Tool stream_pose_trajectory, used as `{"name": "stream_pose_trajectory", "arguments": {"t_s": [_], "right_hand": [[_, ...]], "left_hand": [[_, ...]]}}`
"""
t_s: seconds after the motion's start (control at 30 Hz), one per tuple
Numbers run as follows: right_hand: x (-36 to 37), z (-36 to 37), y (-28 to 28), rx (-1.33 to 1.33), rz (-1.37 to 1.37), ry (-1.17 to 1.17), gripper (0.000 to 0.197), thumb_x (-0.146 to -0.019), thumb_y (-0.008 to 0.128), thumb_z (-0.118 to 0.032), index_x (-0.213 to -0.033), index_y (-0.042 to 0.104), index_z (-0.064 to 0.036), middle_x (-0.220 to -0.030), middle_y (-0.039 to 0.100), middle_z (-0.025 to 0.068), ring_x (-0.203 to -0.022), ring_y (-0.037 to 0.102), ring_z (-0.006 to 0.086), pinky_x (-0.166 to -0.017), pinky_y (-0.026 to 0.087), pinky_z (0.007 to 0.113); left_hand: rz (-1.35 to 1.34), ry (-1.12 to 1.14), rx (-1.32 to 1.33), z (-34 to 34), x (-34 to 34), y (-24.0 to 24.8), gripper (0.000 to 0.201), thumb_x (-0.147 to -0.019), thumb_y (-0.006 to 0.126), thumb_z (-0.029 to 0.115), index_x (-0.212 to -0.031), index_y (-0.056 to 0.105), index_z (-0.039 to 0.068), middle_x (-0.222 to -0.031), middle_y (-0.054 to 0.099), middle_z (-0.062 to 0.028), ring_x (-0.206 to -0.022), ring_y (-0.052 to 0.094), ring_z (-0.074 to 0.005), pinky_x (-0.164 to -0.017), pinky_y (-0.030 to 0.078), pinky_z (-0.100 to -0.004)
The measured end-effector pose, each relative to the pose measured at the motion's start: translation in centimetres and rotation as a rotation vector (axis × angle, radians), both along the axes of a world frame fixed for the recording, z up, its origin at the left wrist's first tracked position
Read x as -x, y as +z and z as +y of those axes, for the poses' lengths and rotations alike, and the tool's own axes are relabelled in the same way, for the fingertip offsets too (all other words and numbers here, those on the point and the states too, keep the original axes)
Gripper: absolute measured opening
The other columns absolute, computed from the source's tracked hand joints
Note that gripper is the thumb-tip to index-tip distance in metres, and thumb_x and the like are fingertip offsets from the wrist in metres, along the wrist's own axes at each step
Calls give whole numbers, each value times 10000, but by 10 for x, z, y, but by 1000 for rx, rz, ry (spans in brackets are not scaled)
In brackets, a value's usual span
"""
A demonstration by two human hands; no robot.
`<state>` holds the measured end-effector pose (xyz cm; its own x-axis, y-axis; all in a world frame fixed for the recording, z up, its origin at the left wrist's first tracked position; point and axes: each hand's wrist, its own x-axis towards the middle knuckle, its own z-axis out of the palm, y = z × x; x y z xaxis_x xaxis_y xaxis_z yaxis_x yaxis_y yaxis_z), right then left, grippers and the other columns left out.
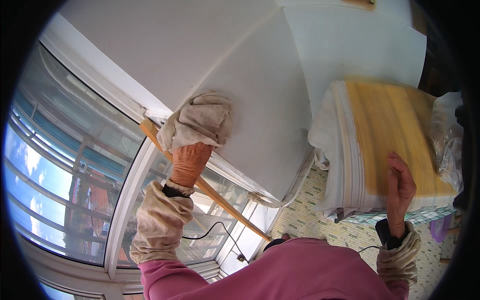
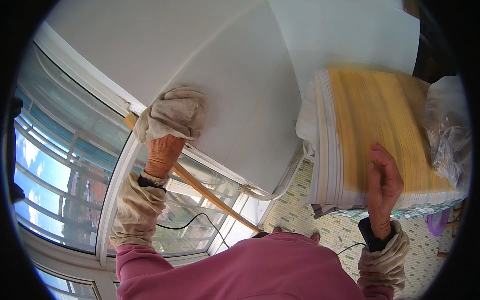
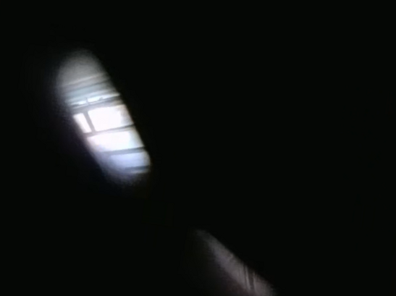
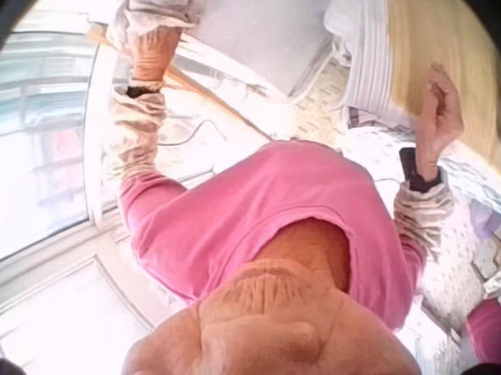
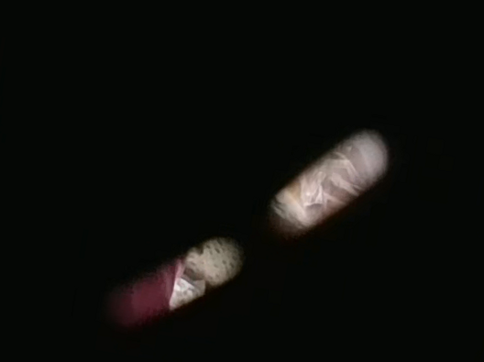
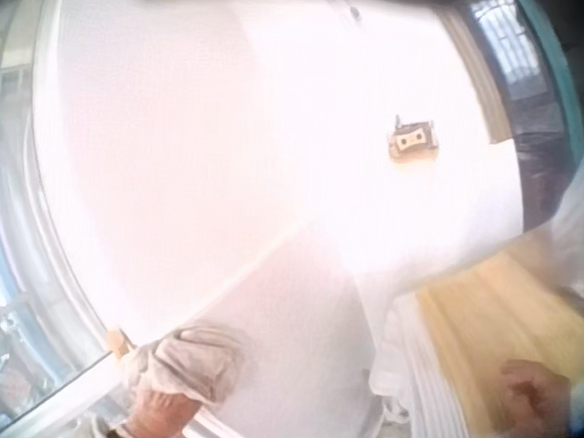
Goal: The person wipes a white wall with a cloth, then sits on the floor to wash the cloth in a purple basin of soapy water. They wring out the cloth and resume wiping the wall.
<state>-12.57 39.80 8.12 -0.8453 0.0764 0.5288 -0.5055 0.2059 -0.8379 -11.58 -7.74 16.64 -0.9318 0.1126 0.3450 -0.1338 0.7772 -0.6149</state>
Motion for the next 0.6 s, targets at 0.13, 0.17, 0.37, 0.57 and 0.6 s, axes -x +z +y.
{"name": "stream_pose_trajectory", "arguments": {"t_s": [0.13, 0.17, 0.37, 0.57, 0.6], "right_hand": [[0, -2, 3, -2, 27, -47, 213, -835, 468, 83, -1012, 565, 15, -1132, 579, 146, -1119, 523, 234, -948, 390, 311], [0, -2, 5, -26, 35, -49, 206, -826, 479, 79, -1001, 566, 15, -1123, 582, 151, -1113, 528, 243, -941, 395, 315], [0, -1, 14, -354, 144, -115, 242, -723, 562, 47, -963, 574, 11, -1061, 584, 183, -1049, 551, 338, -888, 431, 365], [0, 1, 15, -358, 165, -148, 294, -711, 590, 16, -1004, 574, 12, -1090, 575, 191, -1066, 535, 364, -888, 434, 393], [0, 2, 16, -353, 157, -143, 293, -713, 591, 12, -1006, 572, 15, -1100, 571, 191, -1075, 529, 365, -894, 429, 394]], "left_hand": [[-47, 36, -244, 13, 31, 6, 551, -885, 481, 386, -1351, 347, 124, -1383, 368, -88, -1275, 348, -253, -1034, 307, -356], [-95, 19, -249, 16, 53, 18, 490, -877, 493, 351, -1302, 403, 123, -1323, 430, -96, -1223, 408, -244, -985, 360, -370], [-8, 120, -169, 82, 173, 42, 243, -851, 524, 253, -1032, 627, 127, -1008, 633, -56, -918, 604, -234, -731, 486, -390], [-11, 63, -149, 68, 148, 15, 247, -836, 490, 266, -971, 643, 125, -928, 654, -48, -802, 625, -254, -588, 513, -436], [13, 12, -196, 59, 127, 5, 263, -842, 489, 258, -1014, 627, 116, -979, 641, -61, -860, 613, -262, -668, 507, -437]]}}
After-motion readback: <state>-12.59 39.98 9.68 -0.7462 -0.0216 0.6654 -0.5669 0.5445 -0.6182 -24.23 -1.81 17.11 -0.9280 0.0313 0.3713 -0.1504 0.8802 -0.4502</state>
